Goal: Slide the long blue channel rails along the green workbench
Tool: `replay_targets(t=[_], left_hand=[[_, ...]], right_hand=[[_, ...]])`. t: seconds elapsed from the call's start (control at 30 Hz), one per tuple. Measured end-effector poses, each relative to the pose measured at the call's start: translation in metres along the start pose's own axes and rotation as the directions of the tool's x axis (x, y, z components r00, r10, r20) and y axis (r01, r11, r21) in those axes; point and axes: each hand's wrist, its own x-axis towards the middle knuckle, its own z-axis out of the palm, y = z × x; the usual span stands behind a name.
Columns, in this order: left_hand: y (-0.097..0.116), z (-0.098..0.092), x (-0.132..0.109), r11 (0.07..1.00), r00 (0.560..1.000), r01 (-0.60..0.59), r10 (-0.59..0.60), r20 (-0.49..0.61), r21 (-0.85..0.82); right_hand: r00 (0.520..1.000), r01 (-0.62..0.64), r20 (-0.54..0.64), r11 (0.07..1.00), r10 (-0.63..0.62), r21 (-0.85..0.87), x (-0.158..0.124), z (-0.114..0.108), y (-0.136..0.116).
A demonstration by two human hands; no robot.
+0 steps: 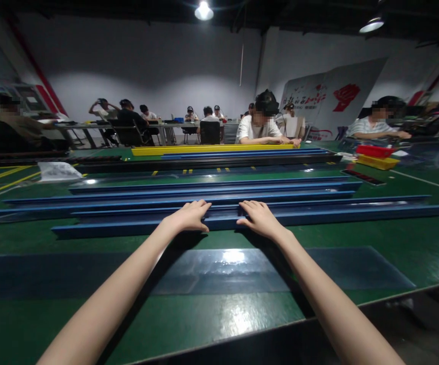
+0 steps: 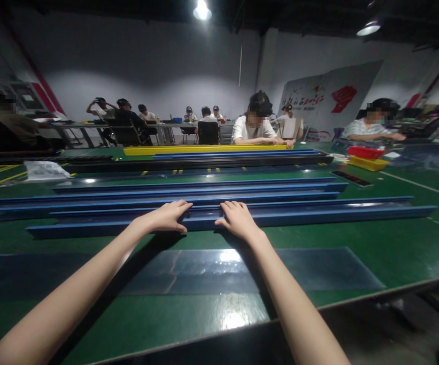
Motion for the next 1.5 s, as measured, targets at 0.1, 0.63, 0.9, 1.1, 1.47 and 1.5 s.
replay_targets(t=[0.1, 0.63, 0.9, 1.1, 1.47, 1.5], left_hand=[[0.011, 0.006, 0.016, 0.997, 0.996, -0.071, 0.070, -0.049, -0.008], [0.002, 0.005, 0.020, 0.998, 0.995, -0.058, 0.060, -0.081, 0.023], [-0.020, 0.005, 0.005, 1.000, 0.999, -0.007, 0.006, -0.037, -0.007], [-0.014, 0.002, 0.008, 1.000, 0.999, -0.008, 0.007, -0.037, -0.023], [0.039, 0.014, 0.046, 0.986, 0.968, -0.166, 0.158, -0.194, -0.026], [0.041, 0.013, 0.046, 0.986, 0.972, -0.165, 0.158, -0.176, -0.021]], right_hand=[[1.000, 0.006, -0.011, 1.000, -0.006, -0.012, 0.005, 0.003, -0.009], [0.996, -0.063, -0.054, 0.991, 0.070, 0.119, -0.001, -0.007, 0.008], [0.990, -0.136, -0.015, 0.977, 0.140, 0.165, -0.014, -0.005, 0.035], [0.990, -0.133, -0.022, 0.984, 0.136, 0.120, -0.012, -0.005, 0.028], [0.990, -0.125, -0.056, 0.988, 0.131, 0.093, -0.016, 0.000, 0.027], [0.990, -0.120, -0.060, 0.987, 0.126, 0.103, -0.016, 0.000, 0.027]])
